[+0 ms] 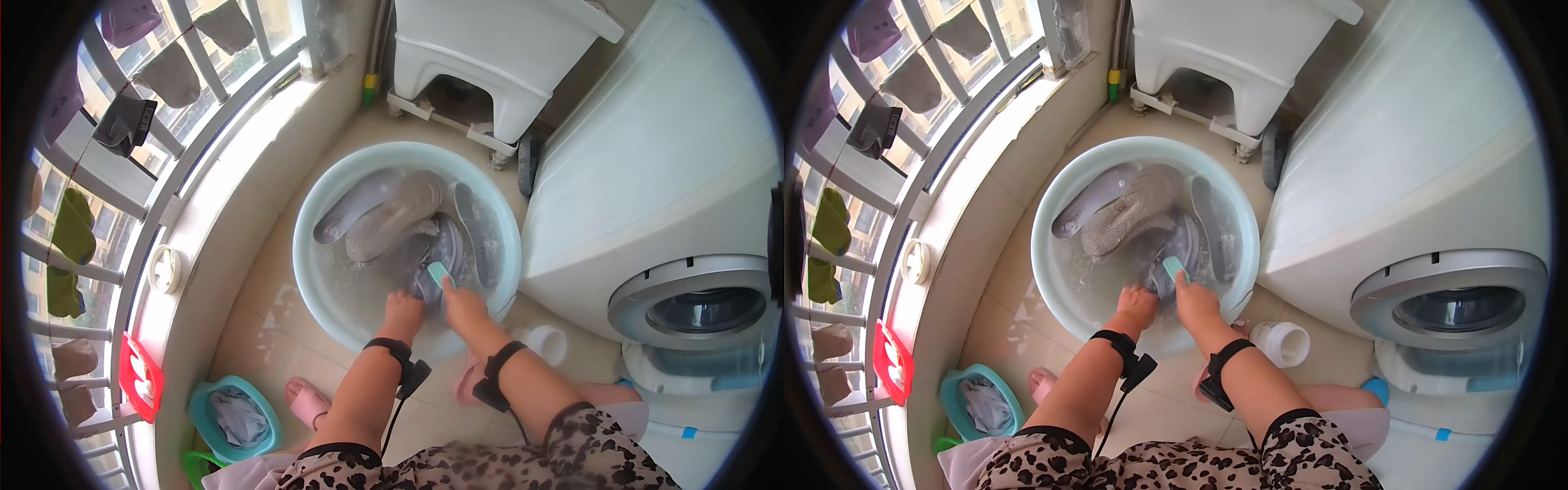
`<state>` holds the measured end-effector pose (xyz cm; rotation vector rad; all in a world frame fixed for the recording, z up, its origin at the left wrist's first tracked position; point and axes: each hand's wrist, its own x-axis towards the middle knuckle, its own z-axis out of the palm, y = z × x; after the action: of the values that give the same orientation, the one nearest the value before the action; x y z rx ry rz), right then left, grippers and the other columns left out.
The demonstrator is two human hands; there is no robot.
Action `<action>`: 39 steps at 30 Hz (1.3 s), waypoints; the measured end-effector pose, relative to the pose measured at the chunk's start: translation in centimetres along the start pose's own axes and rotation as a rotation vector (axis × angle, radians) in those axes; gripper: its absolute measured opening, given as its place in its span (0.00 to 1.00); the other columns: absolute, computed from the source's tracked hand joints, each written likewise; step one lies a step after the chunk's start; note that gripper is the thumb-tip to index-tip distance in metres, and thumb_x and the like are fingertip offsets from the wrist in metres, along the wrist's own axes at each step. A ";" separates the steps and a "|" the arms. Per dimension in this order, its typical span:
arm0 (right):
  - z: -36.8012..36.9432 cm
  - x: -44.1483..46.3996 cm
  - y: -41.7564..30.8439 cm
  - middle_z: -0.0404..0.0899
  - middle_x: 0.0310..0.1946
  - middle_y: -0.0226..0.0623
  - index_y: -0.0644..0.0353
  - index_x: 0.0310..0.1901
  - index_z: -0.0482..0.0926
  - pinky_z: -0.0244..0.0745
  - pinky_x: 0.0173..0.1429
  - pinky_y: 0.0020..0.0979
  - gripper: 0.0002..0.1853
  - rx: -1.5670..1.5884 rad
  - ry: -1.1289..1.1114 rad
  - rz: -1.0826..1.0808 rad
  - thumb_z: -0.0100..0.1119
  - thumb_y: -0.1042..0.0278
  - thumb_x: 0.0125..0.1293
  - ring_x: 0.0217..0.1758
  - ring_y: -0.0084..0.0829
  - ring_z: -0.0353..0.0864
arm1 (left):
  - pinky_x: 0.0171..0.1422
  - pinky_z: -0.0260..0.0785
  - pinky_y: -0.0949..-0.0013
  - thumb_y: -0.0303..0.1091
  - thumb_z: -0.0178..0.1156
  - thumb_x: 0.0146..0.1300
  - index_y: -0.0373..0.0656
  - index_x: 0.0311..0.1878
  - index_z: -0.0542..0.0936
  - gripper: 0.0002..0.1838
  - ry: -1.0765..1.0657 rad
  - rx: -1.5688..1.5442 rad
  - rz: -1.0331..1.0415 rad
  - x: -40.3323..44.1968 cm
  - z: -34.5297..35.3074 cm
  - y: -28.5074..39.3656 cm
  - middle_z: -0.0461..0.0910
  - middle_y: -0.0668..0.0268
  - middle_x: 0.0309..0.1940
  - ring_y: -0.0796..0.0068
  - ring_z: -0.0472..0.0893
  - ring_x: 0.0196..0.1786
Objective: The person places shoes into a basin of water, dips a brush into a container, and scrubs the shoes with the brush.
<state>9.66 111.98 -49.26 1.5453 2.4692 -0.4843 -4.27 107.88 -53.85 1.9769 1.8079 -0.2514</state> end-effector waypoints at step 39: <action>-9.4 -6.2 1.2 0.74 0.43 0.33 0.64 0.60 0.66 0.70 0.33 0.22 0.37 1.541 -0.045 0.109 0.70 0.63 0.49 0.39 0.22 0.74 | 0.37 0.63 0.72 0.50 0.67 0.56 0.42 0.29 0.78 0.19 0.466 -1.026 0.245 -9.4 -6.4 1.3 0.71 0.73 0.24 0.78 0.70 0.30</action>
<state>13.62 110.75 -38.71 1.8247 1.7428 -2.6902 -5.25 102.20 -43.95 1.4864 1.4145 1.0747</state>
